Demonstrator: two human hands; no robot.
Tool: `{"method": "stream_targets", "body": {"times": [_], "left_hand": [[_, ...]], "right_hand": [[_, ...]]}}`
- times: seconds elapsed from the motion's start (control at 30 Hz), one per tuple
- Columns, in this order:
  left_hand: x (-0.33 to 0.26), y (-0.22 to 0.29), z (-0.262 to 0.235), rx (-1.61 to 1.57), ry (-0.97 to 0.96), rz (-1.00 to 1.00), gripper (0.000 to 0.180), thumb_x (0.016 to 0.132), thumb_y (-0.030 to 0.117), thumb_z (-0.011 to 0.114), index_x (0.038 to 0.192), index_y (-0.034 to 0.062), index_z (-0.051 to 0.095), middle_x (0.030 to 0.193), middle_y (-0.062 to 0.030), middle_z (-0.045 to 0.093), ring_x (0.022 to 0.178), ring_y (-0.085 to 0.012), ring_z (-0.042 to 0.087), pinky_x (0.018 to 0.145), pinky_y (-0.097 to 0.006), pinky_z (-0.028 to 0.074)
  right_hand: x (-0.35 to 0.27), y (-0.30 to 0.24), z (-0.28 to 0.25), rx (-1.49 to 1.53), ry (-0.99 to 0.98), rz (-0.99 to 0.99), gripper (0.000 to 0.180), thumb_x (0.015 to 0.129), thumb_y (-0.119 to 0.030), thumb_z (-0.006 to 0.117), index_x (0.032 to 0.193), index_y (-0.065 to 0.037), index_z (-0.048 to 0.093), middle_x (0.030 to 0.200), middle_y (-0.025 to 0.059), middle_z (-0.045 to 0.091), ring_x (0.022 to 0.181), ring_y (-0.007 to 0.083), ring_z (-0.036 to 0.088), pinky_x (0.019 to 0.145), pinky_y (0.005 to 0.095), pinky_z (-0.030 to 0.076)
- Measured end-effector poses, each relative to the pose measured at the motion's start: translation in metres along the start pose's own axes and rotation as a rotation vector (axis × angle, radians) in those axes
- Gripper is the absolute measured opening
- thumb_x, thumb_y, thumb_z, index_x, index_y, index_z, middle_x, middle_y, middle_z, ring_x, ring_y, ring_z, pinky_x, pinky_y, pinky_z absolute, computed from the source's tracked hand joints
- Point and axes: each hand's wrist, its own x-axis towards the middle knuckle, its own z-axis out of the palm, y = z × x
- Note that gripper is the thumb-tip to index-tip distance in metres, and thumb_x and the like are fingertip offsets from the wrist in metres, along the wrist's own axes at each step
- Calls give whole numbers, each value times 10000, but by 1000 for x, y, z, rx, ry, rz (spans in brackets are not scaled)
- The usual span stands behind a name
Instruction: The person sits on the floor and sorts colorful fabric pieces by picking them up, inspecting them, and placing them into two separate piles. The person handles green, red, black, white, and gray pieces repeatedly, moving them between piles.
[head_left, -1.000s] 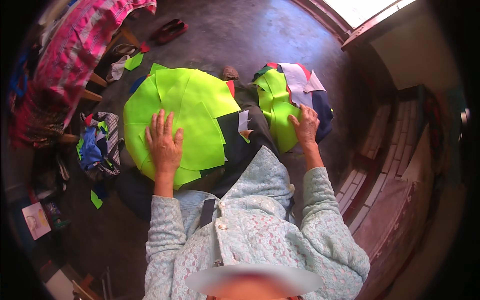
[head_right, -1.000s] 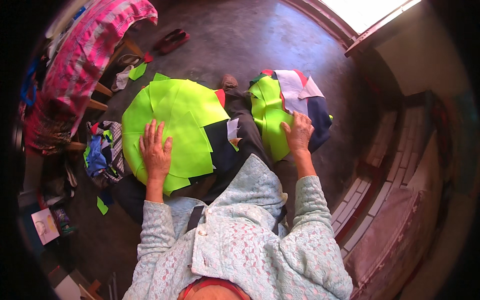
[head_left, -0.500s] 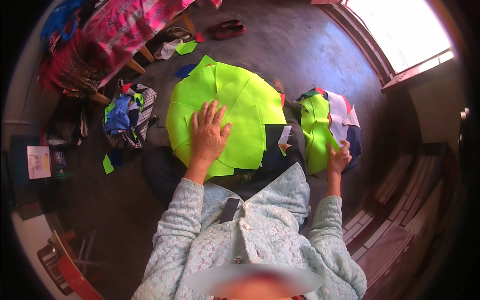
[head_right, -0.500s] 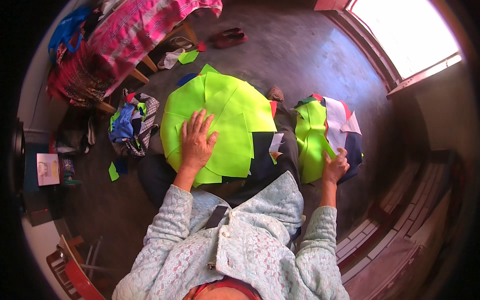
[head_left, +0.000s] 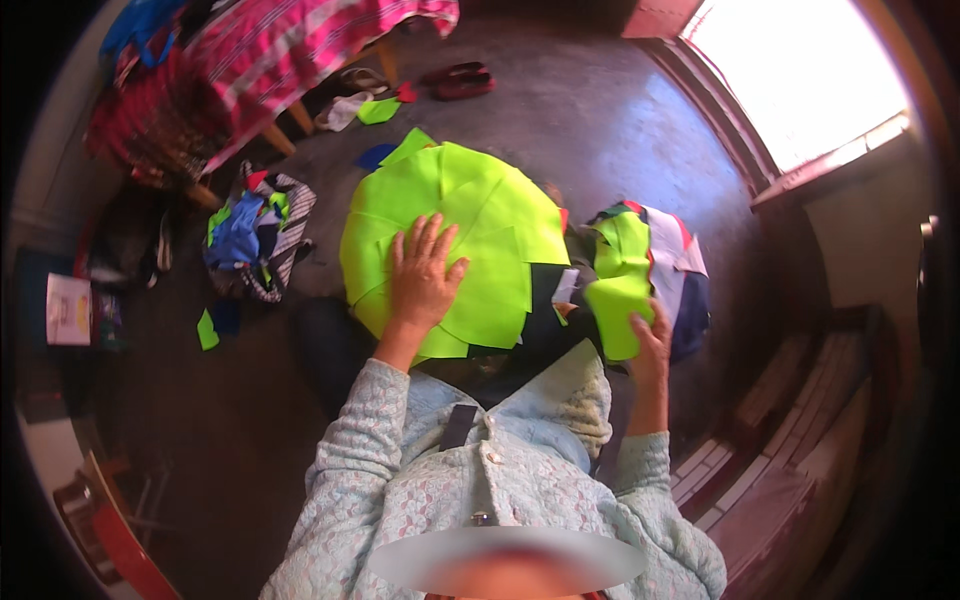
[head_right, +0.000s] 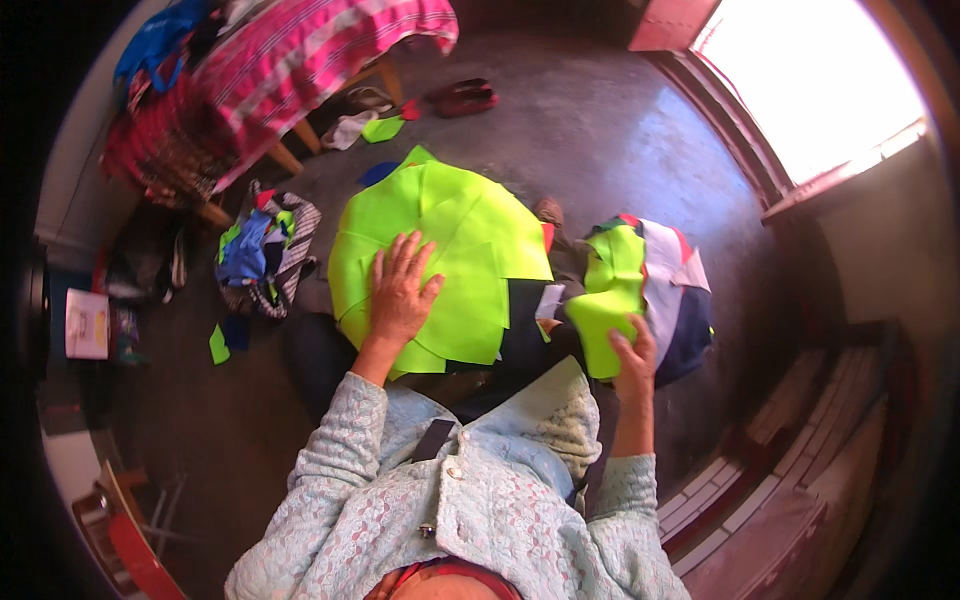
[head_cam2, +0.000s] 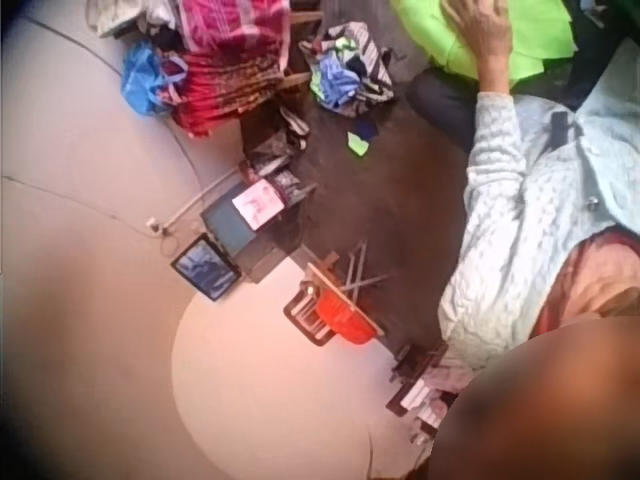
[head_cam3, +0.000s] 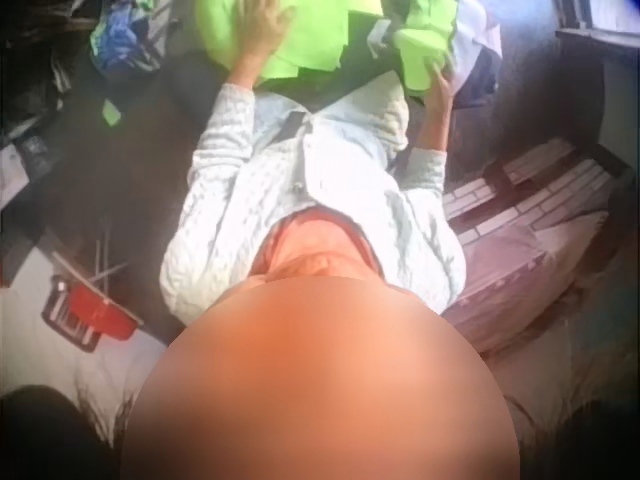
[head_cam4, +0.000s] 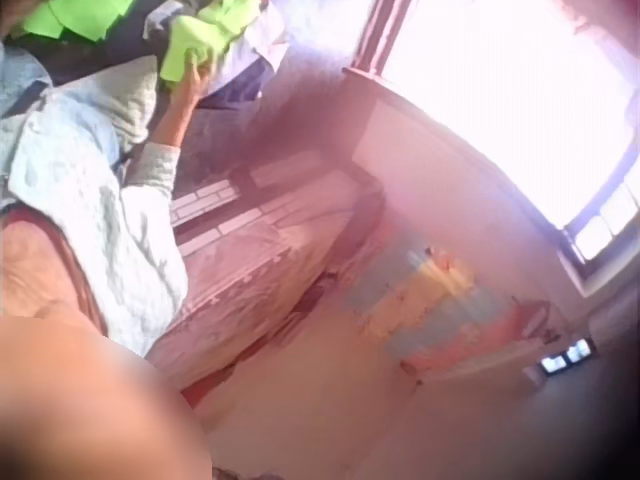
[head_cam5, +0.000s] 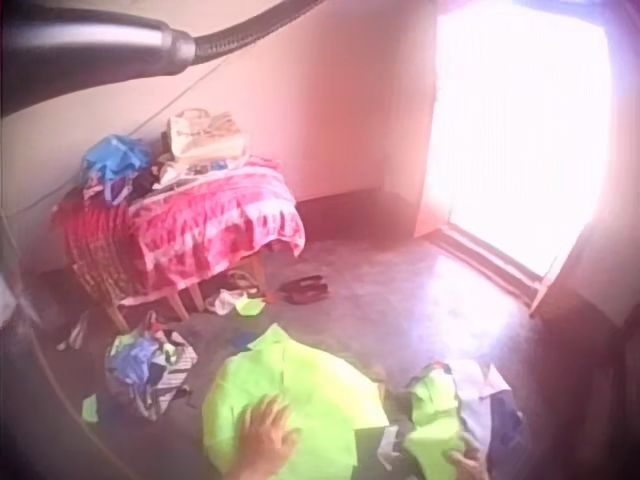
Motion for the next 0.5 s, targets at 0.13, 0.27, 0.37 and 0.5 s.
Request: {"method": "stream_targets", "body": {"times": [0.13,0.27,0.37,0.5], "left_hand": [[-2,-8,-8,-208,59,14,530,943,406,534,1344,61,512,1432,-141,457,1368,-319,365,1124,-489,226],[-7,28,-56,-426,52,95,576,930,471,545,1294,24,547,1359,-181,512,1333,-341,404,1108,-461,265],[-26,38,-54,-976,-231,13,579,909,463,607,1262,6,558,1276,-142,574,1265,-257,481,1067,-399,341],[-52,60,-51,-1686,-484,-354,515,877,327,702,1235,-17,562,1248,-82,583,1167,-154,528,1018,-319,397]], "right_hand": [[-21,7,45,152,-237,141,415,856,-11,664,1251,-22,538,1127,34,606,1015,110,583,861,279,488],[-36,-9,89,243,-477,63,232,862,-81,676,1062,-26,573,1143,38,561,1034,127,554,881,278,447],[-40,-15,107,290,-547,40,201,868,-111,679,1017,-38,565,1117,37,543,1019,128,529,879,278,427],[-38,-6,116,275,-579,-22,261,902,-96,661,1133,-10,576,1243,44,533,1123,126,506,960,280,403]]}}
